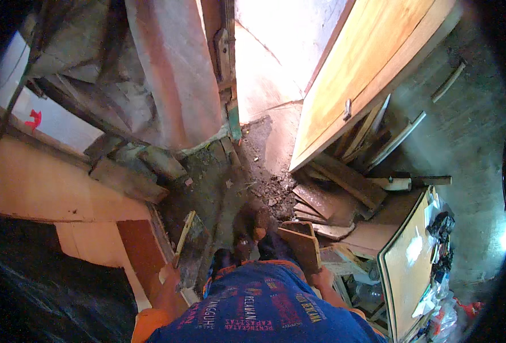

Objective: The person moves through a cluttered room, picks up wooden planks and places them on a stack, then walks to a table and sorts through various items including plastic bags and small objects.

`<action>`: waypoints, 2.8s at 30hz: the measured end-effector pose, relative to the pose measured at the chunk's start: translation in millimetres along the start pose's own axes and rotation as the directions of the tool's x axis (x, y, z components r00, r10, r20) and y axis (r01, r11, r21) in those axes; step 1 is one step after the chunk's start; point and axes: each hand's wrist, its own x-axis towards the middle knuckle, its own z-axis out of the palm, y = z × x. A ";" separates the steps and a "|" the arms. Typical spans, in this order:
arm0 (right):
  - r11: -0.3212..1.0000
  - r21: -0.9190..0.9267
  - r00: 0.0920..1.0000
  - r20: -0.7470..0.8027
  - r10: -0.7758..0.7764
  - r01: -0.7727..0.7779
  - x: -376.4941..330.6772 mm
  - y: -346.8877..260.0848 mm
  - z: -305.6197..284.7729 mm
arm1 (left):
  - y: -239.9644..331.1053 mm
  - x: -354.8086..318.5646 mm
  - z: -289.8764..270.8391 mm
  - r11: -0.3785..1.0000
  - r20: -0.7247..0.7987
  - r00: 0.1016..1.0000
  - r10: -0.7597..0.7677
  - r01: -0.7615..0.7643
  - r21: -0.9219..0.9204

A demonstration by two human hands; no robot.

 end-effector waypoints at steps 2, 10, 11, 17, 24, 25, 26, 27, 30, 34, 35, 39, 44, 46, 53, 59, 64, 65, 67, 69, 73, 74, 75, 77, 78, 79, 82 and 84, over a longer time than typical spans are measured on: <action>0.998 0.037 0.999 0.004 -0.045 0.045 43.5 -10.2 -6.6 | 14.0 0.4 -15.3 0.999 -0.029 0.999 -0.036 0.036 -0.004; 0.993 -0.008 0.991 0.064 -0.118 0.119 157.3 -104.3 -81.1 | 5.4 24.0 -37.3 0.958 -0.101 0.990 -0.100 0.068 -0.280; 0.985 -0.008 0.983 0.070 -0.171 0.172 173.0 -117.1 -86.7 | -9.2 29.4 -24.9 0.918 -0.062 0.990 -0.123 0.090 -0.387; 0.974 0.115 0.980 -0.076 -0.186 0.194 270.6 -150.4 -101.2 | 108.0 26.0 -120.1 0.991 -0.062 0.994 -0.093 0.087 -0.100; 0.984 0.063 0.983 -0.094 -0.158 0.164 298.5 -304.3 -241.9 | 150.8 103.5 -142.6 0.986 -0.113 0.993 0.040 -0.058 -0.153; 0.987 0.048 0.981 -0.126 -0.146 0.153 308.6 -318.2 -251.6 | 154.7 127.1 -135.8 0.988 -0.089 0.994 0.065 -0.077 -0.135; 0.989 0.032 0.979 -0.153 -0.135 0.142 319.9 -330.5 -259.1 | 157.0 148.5 -129.5 0.989 -0.060 0.994 0.092 -0.099 -0.111; 0.991 0.018 0.976 -0.177 -0.129 0.134 328.9 -343.4 -267.9 | 158.0 171.3 -122.4 0.989 -0.032 0.992 0.126 -0.128 -0.080; 0.981 0.025 0.946 -0.269 -0.181 0.195 369.7 -371.5 -294.2 | 154.3 234.5 -100.6 0.961 0.039 0.961 0.274 -0.274 0.020; 0.997 0.018 0.963 -0.264 -0.061 0.068 391.4 -440.2 -349.1 | 194.0 260.2 -116.3 0.980 0.158 0.969 0.188 -0.197 0.043; 0.999 0.034 0.969 -0.247 -0.008 0.017 400.1 -452.3 -357.8 | 203.8 262.9 -131.2 0.987 0.191 0.972 0.138 -0.152 0.058; 0.997 0.048 0.948 -0.315 -0.039 0.057 462.8 -478.6 -380.0 | 241.5 269.6 -185.4 0.981 0.042 0.984 0.172 -0.175 0.086; 0.982 0.108 0.934 -0.341 -0.110 0.155 584.5 -484.2 -394.0 | 313.6 292.0 -225.5 0.981 -0.071 0.982 0.172 -0.165 0.099; 0.986 0.118 0.949 -0.305 -0.076 0.117 637.9 -493.8 -399.5 | 348.3 305.2 -240.7 0.989 -0.054 0.989 0.136 -0.132 0.070; 0.980 0.182 0.965 -0.259 -0.034 0.083 767.9 -538.3 -406.4 | 479.0 328.0 -299.0 0.999 0.027 0.999 0.041 -0.041 -0.004; 0.993 0.115 0.968 -0.250 -0.004 0.034 838.8 -548.9 -421.0 | 559.5 338.1 -342.8 0.999 0.069 0.998 0.009 -0.006 -0.040; 0.986 0.144 0.979 -0.196 -0.055 0.084 867.0 -578.7 -466.1 | 614.8 365.3 -358.9 0.996 0.098 0.995 0.017 -0.009 -0.086; 0.985 0.144 0.983 -0.173 -0.064 0.090 877.2 -589.9 -469.8 | 620.4 365.4 -359.7 0.995 0.101 0.995 0.003 0.007 -0.100; 0.987 0.130 0.981 -0.178 -0.070 0.094 897.8 -607.3 -483.5 | 641.8 377.7 -357.8 0.991 0.117 0.993 0.006 0.010 -0.133; 0.992 0.084 0.982 -0.172 -0.080 0.095 920.8 -627.7 -495.2 | 663.0 387.7 -357.5 0.985 0.133 0.991 0.006 0.017 -0.170; 0.993 -0.036 0.984 -0.133 -0.120 0.116 970.6 -681.0 -522.4 | 701.7 402.5 -354.7 0.960 0.175 0.985 -0.008 0.056 -0.274; 0.990 -0.056 0.983 -0.123 -0.138 0.132 981.6 -696.3 -531.7 | 711.2 403.2 -353.6 0.950 0.183 0.983 -0.012 0.069 -0.306; 0.987 -0.104 0.982 -0.129 -0.139 0.126 992.7 -709.4 -540.9 | 719.7 402.9 -352.7 0.938 0.192 0.981 -0.011 0.077 -0.339; 0.977 -0.177 0.977 -0.155 -0.145 0.116 1017.3 -727.0 -553.8 | 734.8 407.4 -349.7 0.909 0.195 0.981 0.001 0.080 -0.408; 0.966 -0.201 0.961 -0.190 -0.199 0.161 1032.5 -735.2 -559.3 | 740.7 406.5 -345.3 0.887 0.196 0.981 0.007 0.084 -0.454; 0.968 -0.175 0.965 -0.164 -0.207 0.178 1045.4 -746.4 -568.1 | 743.1 405.9 -342.5 0.868 0.200 0.980 0.012 0.089 -0.489; 0.954 -0.222 0.957 -0.162 -0.241 0.203 1070.5 -782.9 -591.6 | 759.7 406.3 -326.9 0.783 0.187 0.982 0.005 0.112 -0.612; 0.939 -0.232 0.946 -0.143 -0.291 0.253 1087.8 -809.7 -609.5 | 791.6 410.5 -349.6 0.791 0.188 0.978 -0.087 0.182 -0.584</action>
